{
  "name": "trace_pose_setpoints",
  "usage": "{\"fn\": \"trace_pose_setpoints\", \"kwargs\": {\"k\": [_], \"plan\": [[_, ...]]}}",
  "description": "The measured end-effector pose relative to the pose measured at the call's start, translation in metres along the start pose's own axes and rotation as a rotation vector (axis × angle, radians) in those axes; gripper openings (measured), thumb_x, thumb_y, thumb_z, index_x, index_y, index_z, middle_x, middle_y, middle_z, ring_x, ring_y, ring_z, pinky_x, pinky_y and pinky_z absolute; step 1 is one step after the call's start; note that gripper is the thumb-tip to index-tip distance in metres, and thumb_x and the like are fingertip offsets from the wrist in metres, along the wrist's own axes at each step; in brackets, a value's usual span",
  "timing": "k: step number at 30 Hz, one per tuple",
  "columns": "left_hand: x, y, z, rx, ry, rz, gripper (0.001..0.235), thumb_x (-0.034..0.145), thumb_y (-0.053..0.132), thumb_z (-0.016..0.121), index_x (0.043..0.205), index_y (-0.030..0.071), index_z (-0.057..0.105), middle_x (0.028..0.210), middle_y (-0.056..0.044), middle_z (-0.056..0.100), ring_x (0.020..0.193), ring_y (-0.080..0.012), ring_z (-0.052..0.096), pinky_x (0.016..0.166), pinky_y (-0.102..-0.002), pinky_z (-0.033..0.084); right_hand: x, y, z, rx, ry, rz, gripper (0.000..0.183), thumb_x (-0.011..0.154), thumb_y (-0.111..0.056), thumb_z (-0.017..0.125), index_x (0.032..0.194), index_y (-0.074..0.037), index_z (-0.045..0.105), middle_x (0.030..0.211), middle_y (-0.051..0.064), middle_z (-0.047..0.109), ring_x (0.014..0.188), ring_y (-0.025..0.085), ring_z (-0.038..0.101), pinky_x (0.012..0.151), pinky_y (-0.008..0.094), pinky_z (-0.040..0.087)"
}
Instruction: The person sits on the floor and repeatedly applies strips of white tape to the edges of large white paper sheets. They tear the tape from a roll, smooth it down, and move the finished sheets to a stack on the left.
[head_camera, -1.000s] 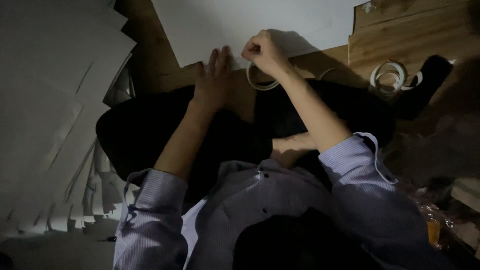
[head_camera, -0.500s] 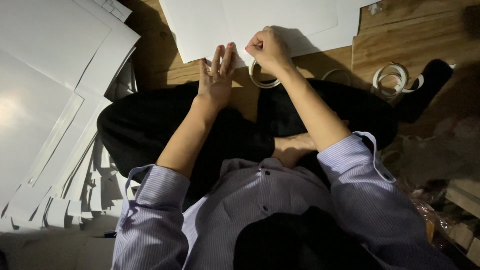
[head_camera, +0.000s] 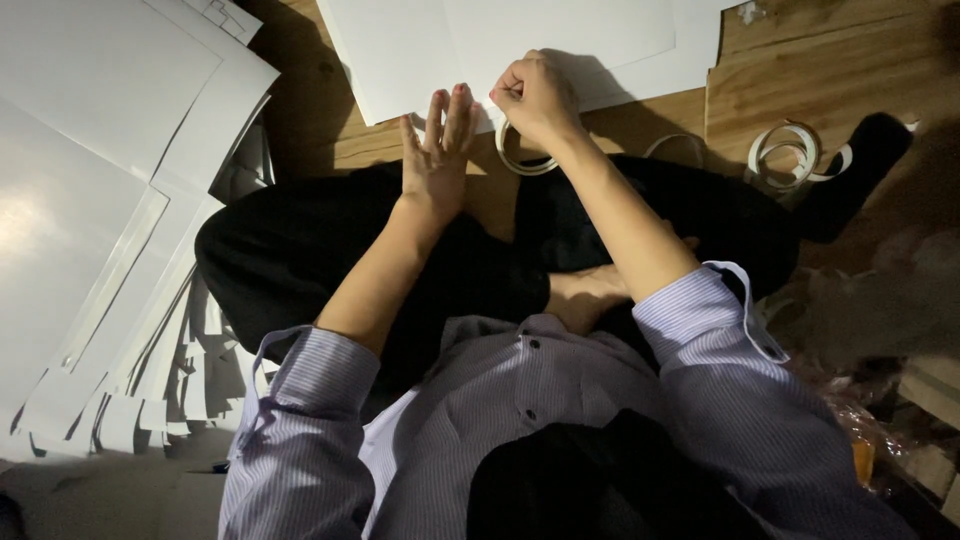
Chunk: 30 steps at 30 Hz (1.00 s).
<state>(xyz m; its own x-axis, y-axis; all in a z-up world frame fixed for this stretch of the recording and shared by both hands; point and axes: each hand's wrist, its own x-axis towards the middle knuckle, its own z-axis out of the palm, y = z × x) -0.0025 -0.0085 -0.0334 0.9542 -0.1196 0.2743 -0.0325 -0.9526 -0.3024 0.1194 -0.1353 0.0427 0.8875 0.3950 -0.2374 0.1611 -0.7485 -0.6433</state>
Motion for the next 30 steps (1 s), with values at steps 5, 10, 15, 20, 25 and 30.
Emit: {"fn": "trace_pose_setpoints", "kwargs": {"k": [5,10,15,20,25,30], "plan": [[0.032,-0.013,-0.048,-0.127,-0.394,0.068,0.074,0.094,0.025,0.051,0.144,0.013,-0.002,0.148,-0.010,-0.006,0.137,-0.0263,0.008,0.103,-0.052,0.029,-0.001,-0.005,0.000,-0.037,0.019,0.007,0.016,0.075,-0.012,0.069,0.062,-0.015,0.060,0.073,-0.001,0.057,0.063,0.013,0.056,0.053,0.027,0.046],[0.043,-0.009,-0.063,-0.078,-0.799,0.173,0.073,0.089,0.020,0.045,0.142,0.009,-0.003,0.147,-0.013,-0.004,0.135,-0.0306,0.011,0.105,-0.049,0.022,-0.001,0.004,0.001,-0.093,0.083,-0.080,0.015,0.073,-0.013,0.067,0.061,-0.016,0.057,0.070,-0.002,0.056,0.062,0.016,0.055,0.049,0.033,0.043],[0.046,-0.010,-0.068,-0.011,-0.805,0.222,0.085,0.086,0.036,0.050,0.141,0.005,-0.007,0.146,-0.016,-0.005,0.134,-0.0336,0.012,0.104,-0.049,0.026,-0.002,-0.003,-0.027,-0.146,-0.100,-0.063,0.014,0.074,-0.027,0.074,0.086,-0.021,0.070,0.088,0.002,0.064,0.073,0.019,0.059,0.060,0.033,0.044],[0.046,-0.012,-0.067,-0.060,-0.805,0.234,0.080,0.088,0.014,0.049,0.140,0.003,-0.010,0.145,-0.018,-0.008,0.134,-0.0330,0.009,0.106,-0.045,0.025,0.013,0.037,-0.085,-0.223,-0.161,-0.146,0.027,0.073,-0.034,0.078,0.090,-0.018,0.066,0.075,0.002,0.064,0.065,0.019,0.057,0.056,0.032,0.042],[0.059,-0.019,-0.090,-0.068,-0.899,0.298,0.084,0.086,0.018,0.051,0.140,0.003,-0.011,0.144,-0.020,-0.012,0.134,-0.0341,0.006,0.106,-0.044,0.024,0.012,0.067,-0.158,-0.024,-0.355,-0.005,0.008,0.084,-0.014,0.068,0.084,-0.008,0.063,0.086,0.006,0.063,0.082,0.019,0.057,0.079,0.035,0.041],[0.052,-0.013,-0.078,0.035,-0.806,0.312,0.078,0.084,0.000,0.047,0.141,0.001,-0.006,0.145,-0.020,-0.007,0.133,-0.0353,0.011,0.103,-0.043,0.030,0.008,0.099,-0.192,-0.093,-0.375,0.338,0.011,0.092,-0.029,0.054,0.094,-0.020,0.061,0.100,-0.005,0.057,0.084,0.016,0.049,0.065,0.033,0.038]]}}
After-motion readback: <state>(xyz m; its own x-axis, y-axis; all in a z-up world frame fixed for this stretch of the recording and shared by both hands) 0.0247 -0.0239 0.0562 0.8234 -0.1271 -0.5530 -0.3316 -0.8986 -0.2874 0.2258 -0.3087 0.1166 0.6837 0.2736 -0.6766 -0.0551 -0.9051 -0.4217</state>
